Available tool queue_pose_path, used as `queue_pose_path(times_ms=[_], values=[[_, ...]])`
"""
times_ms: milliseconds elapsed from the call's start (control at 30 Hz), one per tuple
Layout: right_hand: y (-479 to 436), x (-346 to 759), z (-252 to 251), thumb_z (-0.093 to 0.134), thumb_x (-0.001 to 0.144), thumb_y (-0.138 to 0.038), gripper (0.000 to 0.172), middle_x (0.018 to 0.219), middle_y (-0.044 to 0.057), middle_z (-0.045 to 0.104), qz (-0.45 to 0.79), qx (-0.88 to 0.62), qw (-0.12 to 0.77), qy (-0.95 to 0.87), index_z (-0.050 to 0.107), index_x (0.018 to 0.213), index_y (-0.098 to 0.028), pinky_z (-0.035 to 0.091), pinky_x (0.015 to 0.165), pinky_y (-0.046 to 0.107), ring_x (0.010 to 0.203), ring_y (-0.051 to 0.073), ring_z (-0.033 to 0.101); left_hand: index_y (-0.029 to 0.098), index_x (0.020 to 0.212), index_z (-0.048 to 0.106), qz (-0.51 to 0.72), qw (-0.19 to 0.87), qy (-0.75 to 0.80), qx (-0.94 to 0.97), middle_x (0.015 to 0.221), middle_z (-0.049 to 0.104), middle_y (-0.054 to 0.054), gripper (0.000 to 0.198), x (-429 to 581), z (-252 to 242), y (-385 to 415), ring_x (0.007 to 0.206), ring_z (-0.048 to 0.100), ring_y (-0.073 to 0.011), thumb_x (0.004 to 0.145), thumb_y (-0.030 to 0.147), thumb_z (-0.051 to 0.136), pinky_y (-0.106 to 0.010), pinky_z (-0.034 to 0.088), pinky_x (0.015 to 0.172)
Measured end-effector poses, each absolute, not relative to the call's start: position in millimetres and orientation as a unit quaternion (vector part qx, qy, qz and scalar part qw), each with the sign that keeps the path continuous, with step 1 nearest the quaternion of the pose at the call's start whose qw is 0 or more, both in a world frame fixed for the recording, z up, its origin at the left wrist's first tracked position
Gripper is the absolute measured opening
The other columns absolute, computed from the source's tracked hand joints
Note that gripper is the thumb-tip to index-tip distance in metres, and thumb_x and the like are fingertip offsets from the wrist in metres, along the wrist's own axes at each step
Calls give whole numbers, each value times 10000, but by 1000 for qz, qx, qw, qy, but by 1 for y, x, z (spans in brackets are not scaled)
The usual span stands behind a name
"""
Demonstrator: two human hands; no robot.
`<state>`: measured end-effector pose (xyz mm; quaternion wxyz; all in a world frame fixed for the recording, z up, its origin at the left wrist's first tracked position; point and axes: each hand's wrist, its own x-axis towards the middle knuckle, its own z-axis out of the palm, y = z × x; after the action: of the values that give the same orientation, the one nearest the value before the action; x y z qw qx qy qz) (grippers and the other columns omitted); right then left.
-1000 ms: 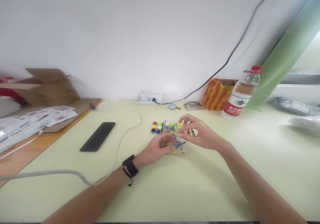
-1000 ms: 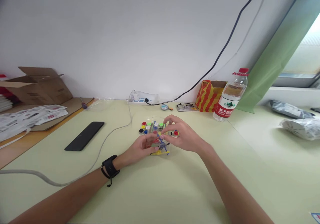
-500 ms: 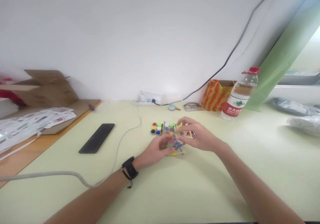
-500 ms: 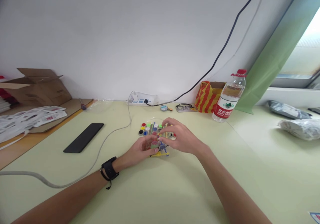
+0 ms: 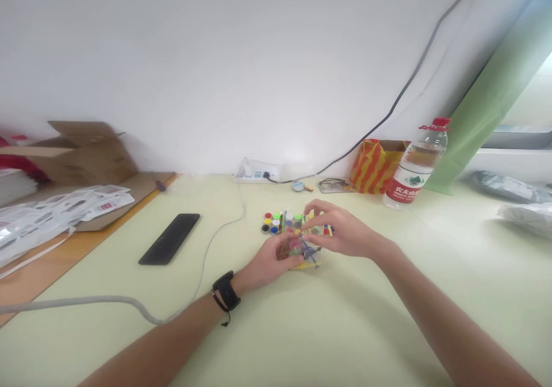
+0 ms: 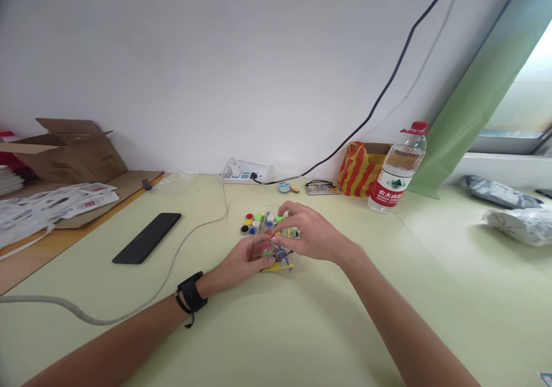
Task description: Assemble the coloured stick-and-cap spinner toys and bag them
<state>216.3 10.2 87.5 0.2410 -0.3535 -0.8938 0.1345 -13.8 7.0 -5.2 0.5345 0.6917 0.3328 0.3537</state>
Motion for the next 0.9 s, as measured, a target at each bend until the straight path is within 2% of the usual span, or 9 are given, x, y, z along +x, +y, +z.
queue_pose_path(times_ms=[100,267,367,467,600,700,800,900], values=[[11,215,89,644,947,-380,200,1213,76,626,132,-355,219,-899,810,974,-271,513,781,316,1000,211,640,194,1217,668,369,530,337,685,1153,667,-90,439,-13,-7,7,1015,650,-237,846,404,770,-368,547,865],[12,213,90,649,942,-376,259,1186,65,633,128,-357,221,-899,762,1168,-322,505,779,315,944,196,641,184,1217,668,372,539,322,684,1079,674,-85,449,-13,-6,6,981,647,-240,842,409,766,-366,547,829],[12,213,90,650,940,-404,207,1192,66,633,127,-360,207,-901,798,1033,-294,502,779,320,926,197,646,181,1188,677,374,517,330,695,1061,671,-77,419,-14,-5,6,965,642,-231,844,405,762,-353,540,820],[12,215,89,654,936,-432,237,1193,67,636,130,-364,200,-900,797,894,-249,499,795,326,934,201,652,180,1160,683,362,503,334,710,1055,673,-71,363,-14,-5,6,952,642,-221,875,399,731,-341,533,816],[13,217,89,650,931,-465,291,1171,75,639,149,-358,174,-905,767,837,-215,494,767,324,919,205,647,177,1156,678,359,496,337,715,1096,689,-81,341,-12,-2,4,950,658,-220,890,386,719,-334,534,820],[15,218,89,666,924,-401,206,1101,64,658,185,-339,156,-909,760,878,-223,484,732,312,886,196,636,191,1173,671,357,472,335,733,1116,709,-79,344,-12,4,0,948,672,-223,905,405,700,-340,540,822],[14,220,86,632,945,-316,140,1033,56,674,236,-330,200,-892,740,920,-231,489,749,311,877,189,633,230,1288,614,351,407,357,764,1196,705,-78,454,-14,12,-4,1046,667,-245,897,441,704,-353,541,870],[10,224,80,601,960,-306,123,965,51,683,286,-342,268,-854,685,920,-225,503,756,324,845,191,628,252,1359,558,345,315,385,796,1228,701,-79,524,-17,17,-5,1109,654,-263,903,475,684,-381,531,922]])
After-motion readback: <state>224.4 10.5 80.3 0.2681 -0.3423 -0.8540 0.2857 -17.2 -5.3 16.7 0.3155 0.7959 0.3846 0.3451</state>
